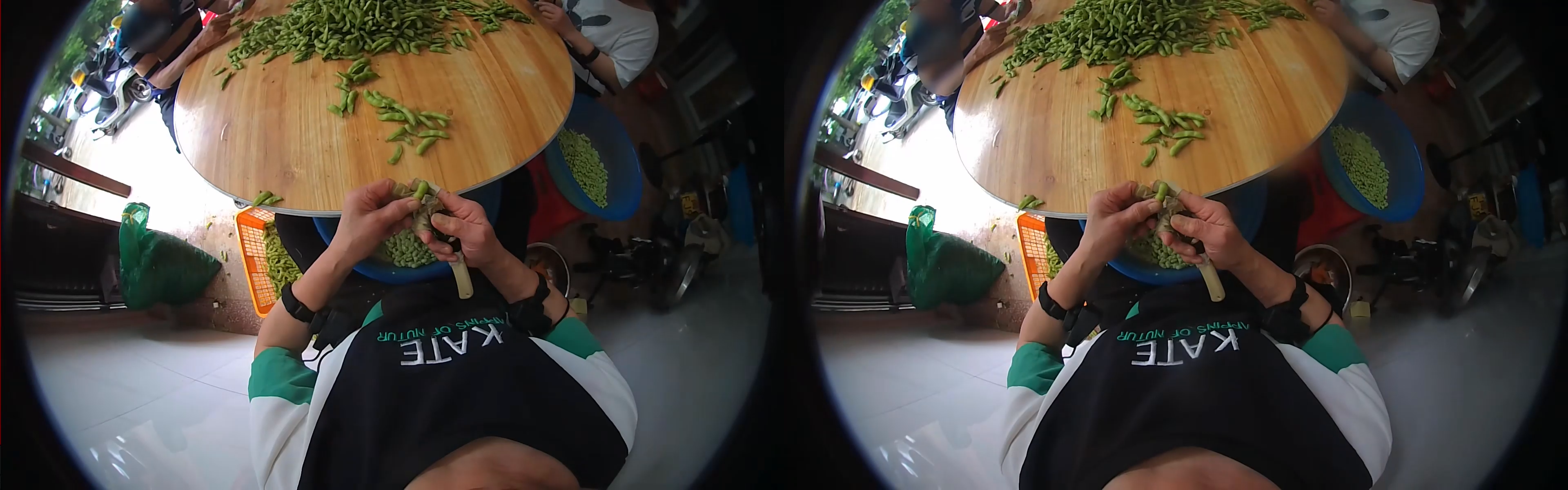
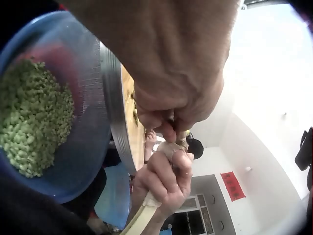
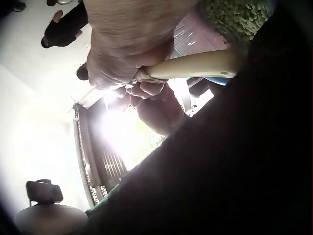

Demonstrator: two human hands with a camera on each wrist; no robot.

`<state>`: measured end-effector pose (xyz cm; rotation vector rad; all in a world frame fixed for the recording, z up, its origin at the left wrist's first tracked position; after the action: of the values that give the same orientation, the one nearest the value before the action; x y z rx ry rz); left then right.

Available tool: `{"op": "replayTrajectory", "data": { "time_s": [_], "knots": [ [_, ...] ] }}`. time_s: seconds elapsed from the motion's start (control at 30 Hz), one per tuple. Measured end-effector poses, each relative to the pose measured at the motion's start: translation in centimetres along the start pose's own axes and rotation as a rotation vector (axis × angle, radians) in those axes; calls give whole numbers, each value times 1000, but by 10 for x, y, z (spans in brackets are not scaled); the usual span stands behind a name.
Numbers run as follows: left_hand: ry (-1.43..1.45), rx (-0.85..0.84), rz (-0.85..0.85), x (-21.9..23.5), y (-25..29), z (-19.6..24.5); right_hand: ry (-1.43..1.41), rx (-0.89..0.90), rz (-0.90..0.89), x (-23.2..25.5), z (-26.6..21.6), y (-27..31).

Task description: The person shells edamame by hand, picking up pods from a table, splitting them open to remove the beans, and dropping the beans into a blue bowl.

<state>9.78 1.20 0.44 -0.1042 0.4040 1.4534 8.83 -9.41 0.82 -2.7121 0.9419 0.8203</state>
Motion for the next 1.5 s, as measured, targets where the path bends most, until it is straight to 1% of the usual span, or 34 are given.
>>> {"op": "replayTrajectory", "data": {
  "time_s": [0.17, 0.23, 0.27, 0.33, 0.37, 0.43, 0.47, 0.53, 0.57, 0.63, 0.67, 0.73, 0.77, 0.8, 0.87, 0.9, 0.93, 1.0, 1.03, 1.07, 1.1, 1.13, 1.17, 1.2, 1.23, 1.27, 1.3, 1.33, 1.37, 1.4, 1.43, 1.5],
  "knots": [
    [-8, -45, 4, 1, 1, -5, -7, 1, 0, 0, 2, 0],
    [-81, -297, 36, 0, 3, 12, 3, -1, 69, 5, 2, 0],
    [-83, -297, 36, -1, 3, 10, 2, 1, 68, 4, 2, 0],
    [17, -250, 22, -5, 5, 12, 33, 54, 136, 7, -3, 1],
    [17, -248, 22, -2, 3, 11, 31, 53, 137, 8, -2, 2],
    [172, -7, -77, -3, -7, -14, -103, 15, 92, 9, 1, 3],
    [173, -5, -78, 0, -8, -15, -103, 14, 95, 13, 1, 4],
    [717, 252, -348, -30, 1, -27, -151, -22, -57, 6, 5, 5],
    [719, 255, -348, -30, 1, -28, -152, -24, -54, 9, 8, 4],
    [771, 313, -350, -35, 0, -31, -371, -60, -136, 5, 11, 0],
    [773, 309, -348, -38, -1, -31, -370, -63, -138, 5, 10, -1],
    [1, -64, 18, -1, -10, -13, -328, -96, 71, 19, 14, -3],
    [-377, -373, 60, -5, 1, 13, -344, -122, 79, 15, 14, -2],
    [-376, -371, 62, -6, 2, 16, -345, -125, 79, 14, 15, -1],
    [-1026, -927, 98, -42, 34, 60, -444, -123, 38, 8, 14, -3],
    [-1037, -951, 90, -47, 37, 66, -442, -120, 37, 9, 13, -3],
    [-1036, -952, 87, -47, 37, 64, -441, -102, 18, 8, 12, -3],
    [-729, -678, 88, -25, 20, 49, -442, -85, -2, 8, 13, -1],
    [-731, -677, 87, -26, 20, 49, -335, -50, 5, 10, 10, 0],
    [-364, -376, 97, -9, 6, 28, -228, -16, 11, 13, 6, 1],
    [1, -71, 103, -4, -1, -1, -228, -15, 12, 14, 5, 1],
    [0, -70, 102, -6, -2, -4, -63, -10, 95, 24, 4, 2],
    [-168, -144, 129, -7, -2, 0, 102, -6, 177, 33, 3, 3],
    [-336, -218, 154, -8, -1, 5, 100, -7, 177, 29, 2, 3],
    [-338, -215, 151, -9, 0, 3, 493, 155, 341, 30, -21, 7],
    [-528, -286, 168, -12, 3, 8, 891, 319, 503, 25, -45, 16],
    [-716, -358, 185, -17, 7, 14, 892, 319, 505, 27, -44, 16],
    [-716, -356, 184, -20, 7, 12, 1083, 429, 488, 19, -51, 17],
    [-734, -398, 175, -25, 10, 15, 1272, 541, 467, 9, -55, 19],
    [-753, -444, 167, -29, 12, 18, 1270, 544, 467, 11, -54, 18],
    [-755, -446, 167, -30, 13, 19, 1290, 560, 455, 11, -54, 18],
    [-788, -396, 136, -34, 17, 14, 1307, 573, 440, 12, -49, 19]
  ]
}}
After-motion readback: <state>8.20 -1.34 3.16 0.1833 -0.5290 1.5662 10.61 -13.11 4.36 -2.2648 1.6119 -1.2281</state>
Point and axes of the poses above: each hand's wrist, its own y-axis away from the middle knuckle, its own x-axis out of the back of the hand, z = x × y, the point moved 10 cm from there along -y, towards the middle knuckle, and after that the axes turned 7 degrees about y, right-handed, at the moved point
